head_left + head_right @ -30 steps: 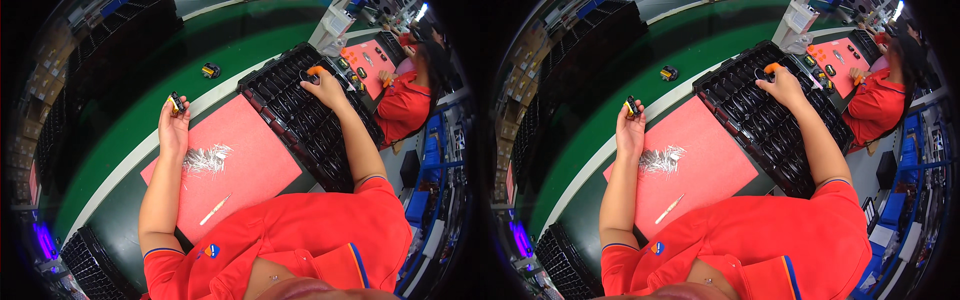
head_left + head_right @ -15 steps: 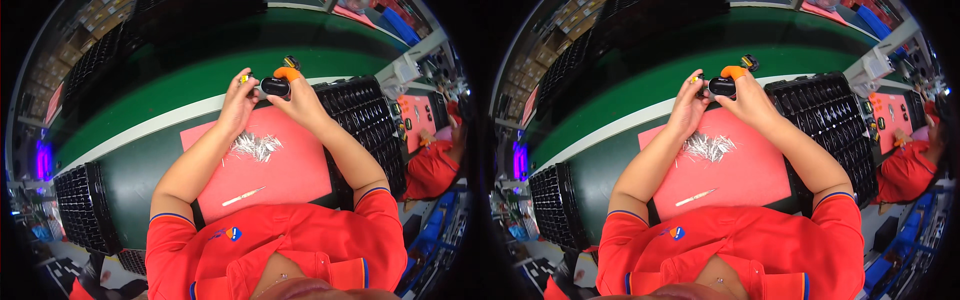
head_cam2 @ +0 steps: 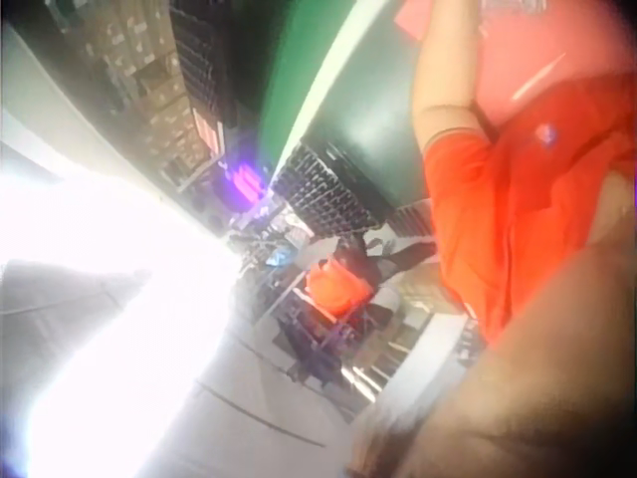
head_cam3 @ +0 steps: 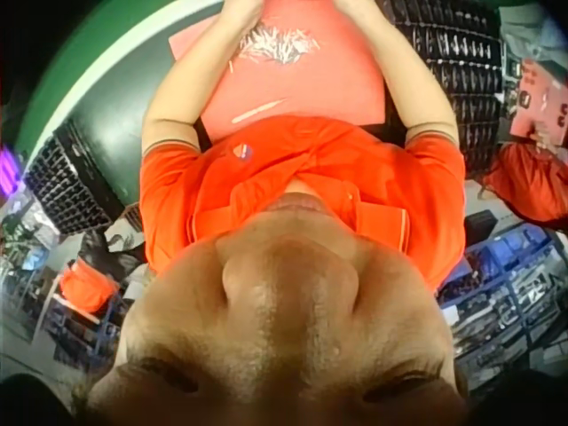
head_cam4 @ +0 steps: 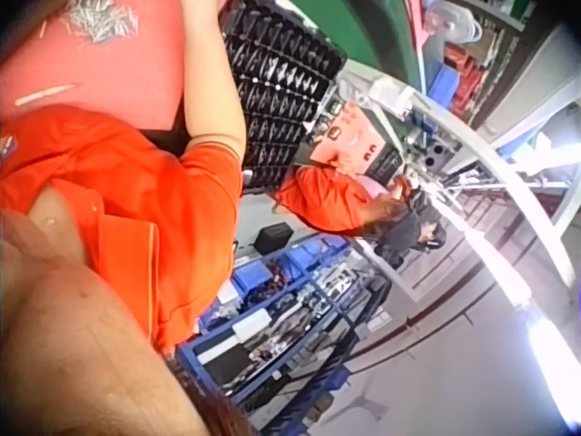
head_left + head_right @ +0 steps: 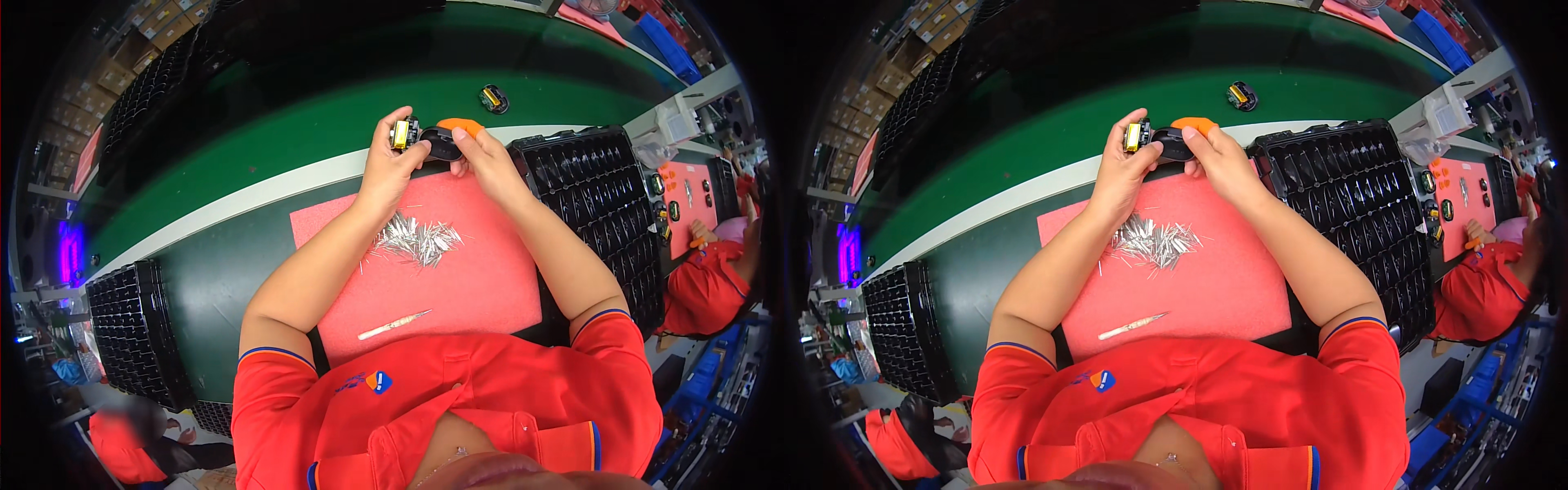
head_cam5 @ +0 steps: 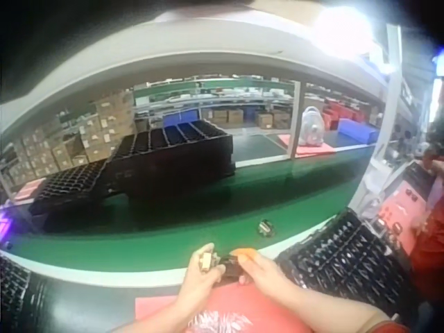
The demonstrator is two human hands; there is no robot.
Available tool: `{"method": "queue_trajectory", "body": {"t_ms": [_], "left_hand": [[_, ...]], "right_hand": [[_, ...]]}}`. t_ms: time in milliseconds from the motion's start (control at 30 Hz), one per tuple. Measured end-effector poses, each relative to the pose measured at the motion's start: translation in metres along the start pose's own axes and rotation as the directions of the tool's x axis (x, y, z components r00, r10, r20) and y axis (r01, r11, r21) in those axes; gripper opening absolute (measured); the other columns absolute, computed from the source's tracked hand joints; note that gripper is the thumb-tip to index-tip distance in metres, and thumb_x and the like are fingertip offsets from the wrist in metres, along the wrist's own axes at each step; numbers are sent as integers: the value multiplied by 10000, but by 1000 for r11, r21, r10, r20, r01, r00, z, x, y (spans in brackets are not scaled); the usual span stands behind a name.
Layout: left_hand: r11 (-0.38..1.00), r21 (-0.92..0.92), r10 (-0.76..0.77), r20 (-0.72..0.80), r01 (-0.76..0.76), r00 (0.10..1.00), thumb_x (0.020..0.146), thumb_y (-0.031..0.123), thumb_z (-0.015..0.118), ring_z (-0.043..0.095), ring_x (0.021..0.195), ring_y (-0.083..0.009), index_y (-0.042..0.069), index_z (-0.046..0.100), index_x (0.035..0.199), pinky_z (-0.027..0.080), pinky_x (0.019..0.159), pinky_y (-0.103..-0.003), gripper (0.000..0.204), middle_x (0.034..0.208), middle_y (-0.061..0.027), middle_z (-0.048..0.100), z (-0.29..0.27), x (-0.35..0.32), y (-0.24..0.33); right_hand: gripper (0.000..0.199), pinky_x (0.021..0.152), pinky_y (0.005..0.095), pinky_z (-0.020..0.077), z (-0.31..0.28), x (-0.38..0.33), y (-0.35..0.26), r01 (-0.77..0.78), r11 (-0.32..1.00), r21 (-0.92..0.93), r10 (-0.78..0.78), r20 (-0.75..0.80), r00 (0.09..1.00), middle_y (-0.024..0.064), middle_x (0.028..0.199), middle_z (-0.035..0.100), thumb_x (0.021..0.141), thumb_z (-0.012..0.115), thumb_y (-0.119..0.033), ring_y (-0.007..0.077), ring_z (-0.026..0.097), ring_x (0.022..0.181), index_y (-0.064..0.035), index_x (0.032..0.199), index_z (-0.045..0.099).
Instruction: Assembling small silver pins and orange components into black plastic housings at a factory workstation.
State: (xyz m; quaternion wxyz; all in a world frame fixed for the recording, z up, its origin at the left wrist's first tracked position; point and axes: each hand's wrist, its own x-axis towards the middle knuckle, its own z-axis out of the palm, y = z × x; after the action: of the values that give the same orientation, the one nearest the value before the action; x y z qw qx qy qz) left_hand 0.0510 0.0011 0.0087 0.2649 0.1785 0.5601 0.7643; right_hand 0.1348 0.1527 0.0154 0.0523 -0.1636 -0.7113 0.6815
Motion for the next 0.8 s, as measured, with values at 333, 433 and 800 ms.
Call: {"method": "queue_trajectory", "body": {"t_ms": [333, 433, 800], "left_hand": [[992, -126, -34, -52, 27, 998, 948, 263, 527, 517, 925, -94, 28, 363, 1366, 412, 809, -233, 506, 977, -39, 596, -3, 3, -4], [997, -83, -5, -77, -2, 997, 939, 261, 551, 532, 922, -84, 10, 413, 1326, 416, 809, -228, 482, 1024, -50, 619, -1, 2, -5], [971, -221, -80, 64, 92, 995, 935, 189, 559, 560, 1026, -108, 50, 510, 1251, 469, 927, -290, 350, 1102, -31, 600, 4, -1, -2]], "right_hand": [[385, 708, 205, 416, 3, -4, -3, 241, 960, -140, -260, -136, 956, 33, 908, 562, 893, 615, -155, 67, 530, 778, -32, 1214, 439], [382, 698, 195, 409, 7, -7, -8, 246, 960, -131, -263, -135, 955, 26, 882, 561, 885, 626, -153, 61, 525, 768, -33, 1200, 446], [392, 651, 214, 423, 5, -5, -6, 296, 918, -265, -349, -185, 919, 21, 803, 572, 860, 665, -198, 62, 509, 696, -31, 1170, 492]]}}
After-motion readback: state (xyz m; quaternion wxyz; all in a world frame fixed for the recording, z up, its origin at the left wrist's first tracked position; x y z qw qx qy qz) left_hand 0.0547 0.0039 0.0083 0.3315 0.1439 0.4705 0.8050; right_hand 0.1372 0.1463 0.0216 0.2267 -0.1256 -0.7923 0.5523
